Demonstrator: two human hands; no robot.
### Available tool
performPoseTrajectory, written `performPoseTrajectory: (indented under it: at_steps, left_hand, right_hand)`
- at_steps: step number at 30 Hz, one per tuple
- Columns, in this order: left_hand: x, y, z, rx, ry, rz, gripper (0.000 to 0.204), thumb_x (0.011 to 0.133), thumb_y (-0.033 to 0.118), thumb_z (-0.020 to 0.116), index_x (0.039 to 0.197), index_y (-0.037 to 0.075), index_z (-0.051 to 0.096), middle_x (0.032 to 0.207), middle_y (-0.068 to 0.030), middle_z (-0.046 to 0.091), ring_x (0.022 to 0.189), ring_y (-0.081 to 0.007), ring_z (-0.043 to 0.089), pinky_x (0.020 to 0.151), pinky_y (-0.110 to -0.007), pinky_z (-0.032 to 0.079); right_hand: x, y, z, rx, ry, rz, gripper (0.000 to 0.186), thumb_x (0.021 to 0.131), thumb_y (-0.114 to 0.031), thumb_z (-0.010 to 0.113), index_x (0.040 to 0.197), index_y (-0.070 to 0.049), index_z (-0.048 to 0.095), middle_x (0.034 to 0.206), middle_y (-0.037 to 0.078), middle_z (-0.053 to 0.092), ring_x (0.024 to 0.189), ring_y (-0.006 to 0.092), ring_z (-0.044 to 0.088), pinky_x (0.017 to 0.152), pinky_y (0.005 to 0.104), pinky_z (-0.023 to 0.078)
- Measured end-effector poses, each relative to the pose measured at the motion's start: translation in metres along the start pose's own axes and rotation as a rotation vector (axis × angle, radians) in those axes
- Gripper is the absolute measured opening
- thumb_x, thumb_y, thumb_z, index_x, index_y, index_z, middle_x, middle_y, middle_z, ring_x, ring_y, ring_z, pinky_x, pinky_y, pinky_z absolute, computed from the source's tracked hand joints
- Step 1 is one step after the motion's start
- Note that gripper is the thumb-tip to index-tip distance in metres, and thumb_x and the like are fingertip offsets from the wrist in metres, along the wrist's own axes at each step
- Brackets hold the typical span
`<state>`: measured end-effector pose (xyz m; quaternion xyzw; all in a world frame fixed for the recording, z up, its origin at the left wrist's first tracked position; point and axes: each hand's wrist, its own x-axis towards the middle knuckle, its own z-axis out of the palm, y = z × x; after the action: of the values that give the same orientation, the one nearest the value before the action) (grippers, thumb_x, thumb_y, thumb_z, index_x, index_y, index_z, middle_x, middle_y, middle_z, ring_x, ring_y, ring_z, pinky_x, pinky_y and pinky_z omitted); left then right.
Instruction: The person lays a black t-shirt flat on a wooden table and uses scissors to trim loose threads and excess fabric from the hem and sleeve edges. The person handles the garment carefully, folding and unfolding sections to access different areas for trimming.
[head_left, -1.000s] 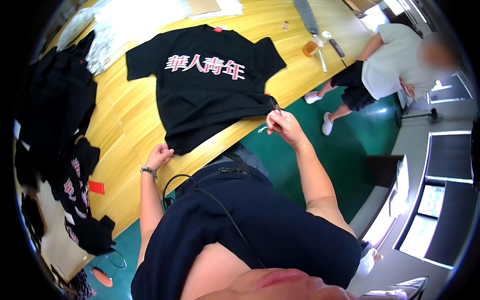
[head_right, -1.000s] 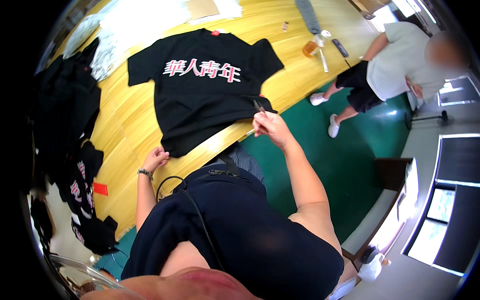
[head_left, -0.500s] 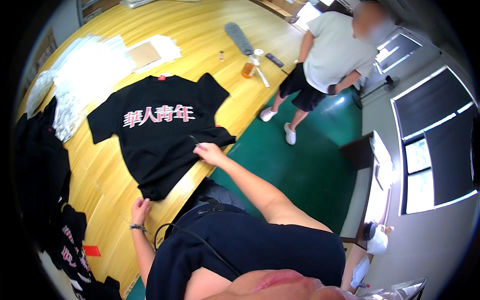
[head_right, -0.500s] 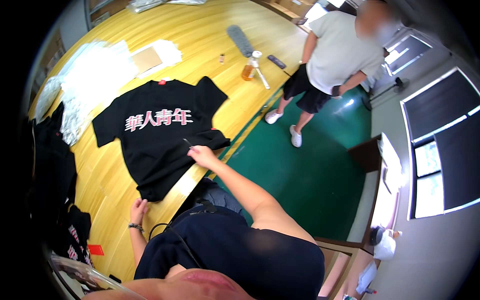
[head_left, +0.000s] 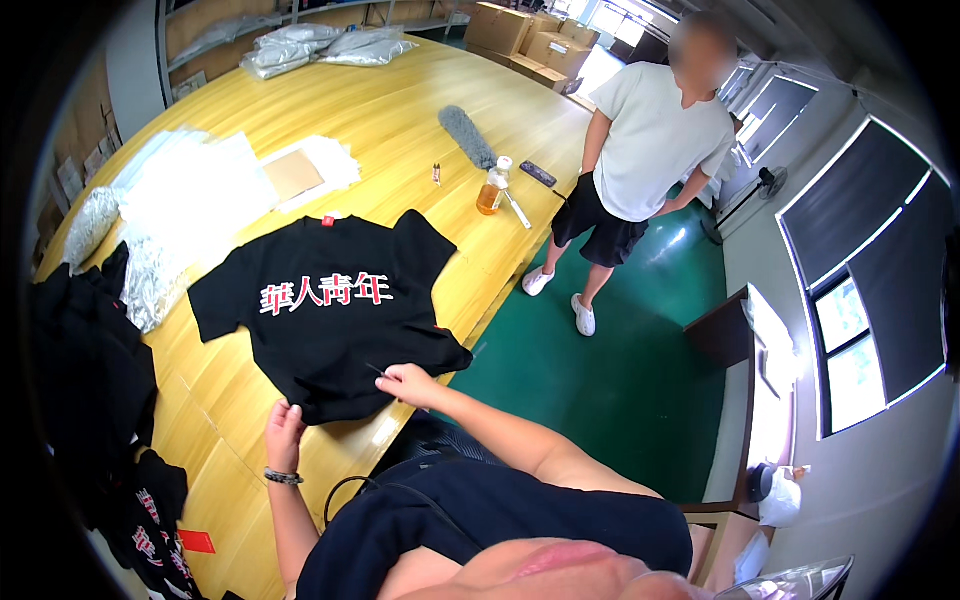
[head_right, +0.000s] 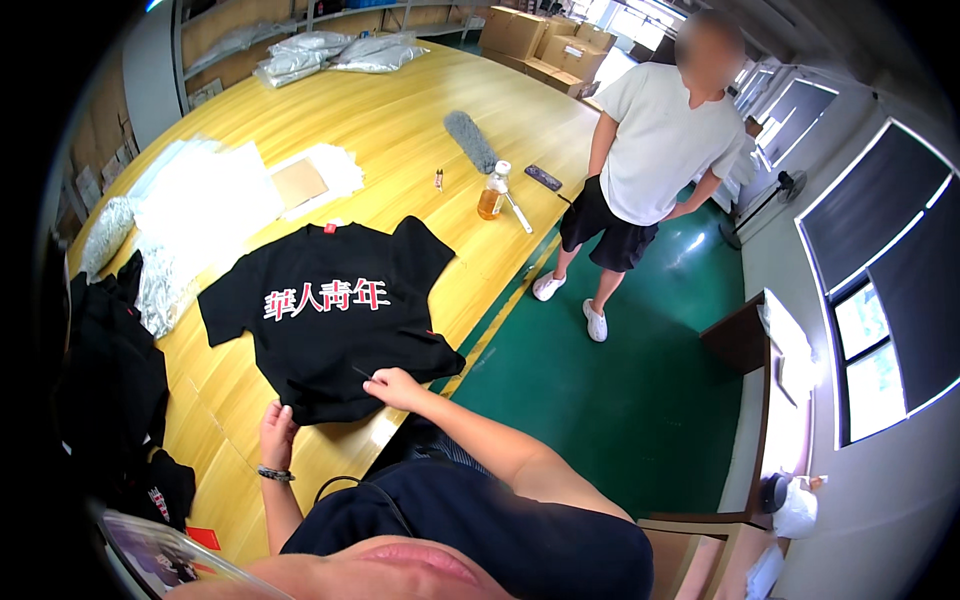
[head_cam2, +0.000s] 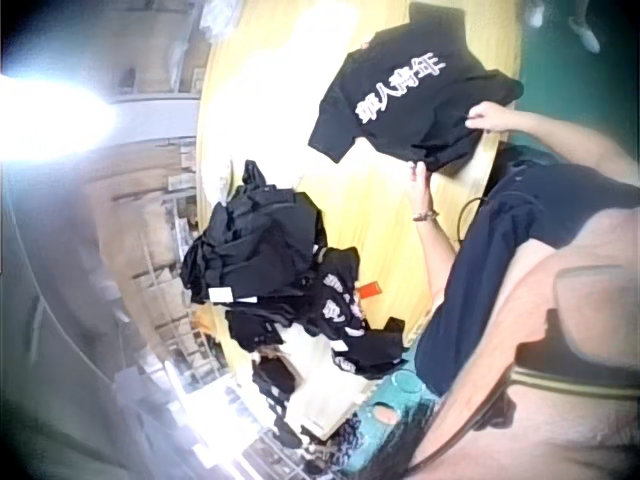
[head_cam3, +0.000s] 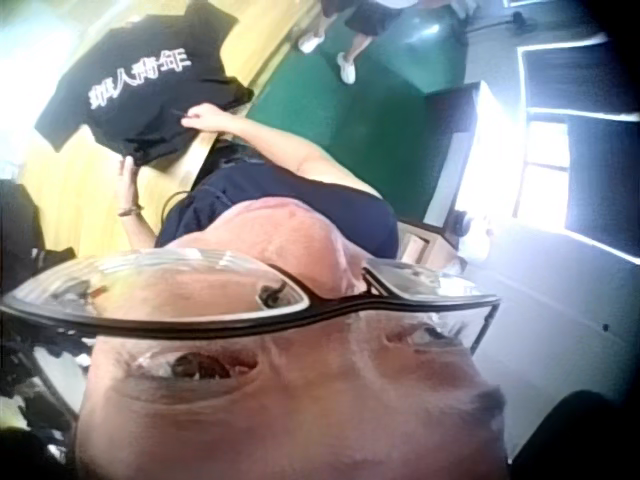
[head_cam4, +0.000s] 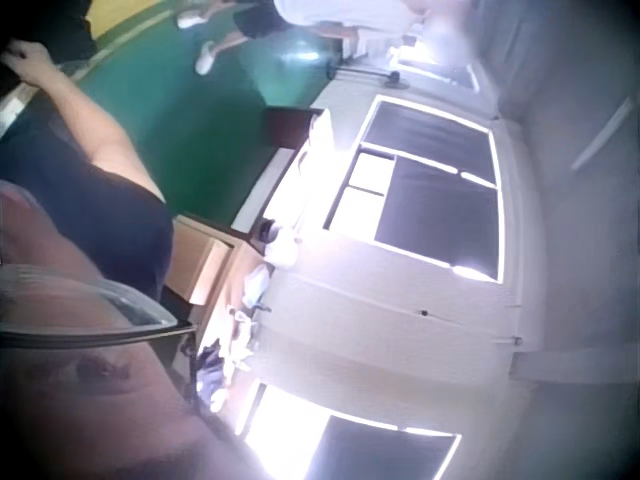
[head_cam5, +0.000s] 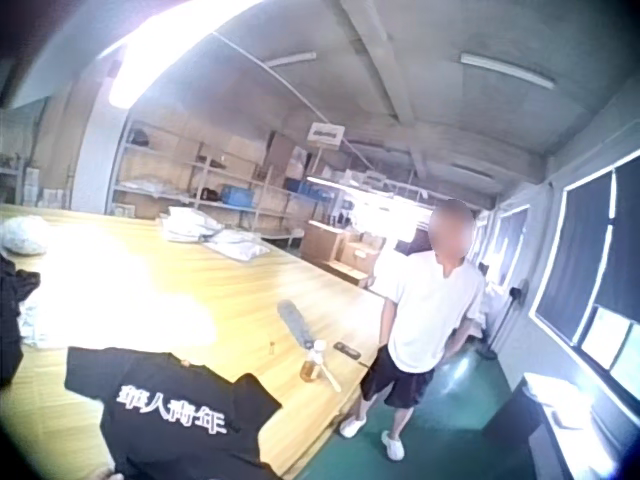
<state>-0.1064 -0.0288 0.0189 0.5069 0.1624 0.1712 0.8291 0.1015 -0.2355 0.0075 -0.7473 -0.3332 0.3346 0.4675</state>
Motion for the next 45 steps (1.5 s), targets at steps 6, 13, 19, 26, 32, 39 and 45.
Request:
performPoseTrajectory:
  at_steps: [6,13,19,26,32,39,45]
  left_hand:
    - [0.002,-0.015,0.019,0.072,0.128,-0.159,0.003,0.089,0.016,0.055,0.087,0.015,0.054,0.068,0.0098,0.050,0.055,0.0000,0.043,0.053,-0.015,0.035]
    - [-0.021,-0.031,-0.002,0.140,0.187,-0.256,0.007,0.088,0.020,0.056,0.084,0.014,0.054,0.066,0.0092,0.050,0.055,-0.0011,0.043,0.053,-0.016,0.035]
    - [-0.028,-0.027,-0.011,0.171,0.153,-0.194,0.010,0.088,0.021,0.055,0.088,0.012,0.055,0.072,0.0068,0.055,0.060,-0.0015,0.047,0.057,-0.017,0.039]
    - [-0.030,-0.018,-0.004,0.156,0.137,-0.189,0.012,0.088,0.019,0.056,0.094,0.008,0.054,0.078,0.0048,0.056,0.066,-0.0032,0.051,0.064,-0.018,0.043]
    - [-0.031,-0.014,-0.001,0.146,0.141,-0.186,0.015,0.084,0.009,0.061,0.097,0.004,0.055,0.080,0.0026,0.059,0.070,-0.0037,0.053,0.066,-0.018,0.043]
    - [-0.027,-0.006,0.003,0.163,0.069,-0.225,0.019,0.083,0.004,0.061,0.101,0.000,0.057,0.092,-0.0017,0.062,0.083,-0.0078,0.058,0.077,-0.022,0.046]
    - [-0.021,-0.007,-0.003,0.224,-0.007,-0.187,0.019,0.083,0.005,0.061,0.101,0.000,0.060,0.093,-0.0008,0.062,0.082,-0.0072,0.056,0.076,-0.022,0.045]
  right_hand:
    - [-0.012,-0.016,0.016,0.146,-0.068,0.044,0.033,0.085,-0.032,0.057,0.071,-0.002,0.057,0.058,0.001,0.051,0.054,0.0093,0.046,0.053,0.0281,0.040]
    - [-0.011,-0.011,0.030,0.126,-0.127,0.077,0.032,0.086,-0.036,0.056,0.077,-0.005,0.059,0.062,-0.001,0.050,0.054,0.0067,0.047,0.051,0.0244,0.042]
    - [0.006,-0.018,0.043,-0.023,-0.127,-0.056,0.029,0.084,-0.029,0.059,0.074,-0.002,0.057,0.059,0.002,0.052,0.052,0.0089,0.048,0.051,0.0280,0.042]
    - [0.002,-0.040,0.061,0.148,-0.152,-0.177,0.016,0.083,-0.017,0.060,0.081,-0.001,0.059,0.067,0.000,0.054,0.062,0.0058,0.047,0.058,0.0241,0.041]
    - [0.009,-0.049,0.059,0.146,-0.131,-0.151,0.015,0.083,-0.016,0.060,0.081,-0.001,0.059,0.068,0.001,0.055,0.063,0.0060,0.048,0.061,0.0244,0.042]
    - [0.021,-0.064,0.062,0.082,-0.091,-0.292,0.014,0.081,-0.011,0.060,0.090,0.000,0.060,0.082,0.007,0.056,0.076,0.0126,0.056,0.071,0.0264,0.046]
    - [0.032,-0.065,0.070,0.055,-0.235,-0.489,0.026,0.078,-0.002,0.057,0.104,0.001,0.058,0.098,0.009,0.057,0.086,0.0150,0.058,0.078,0.0268,0.047]
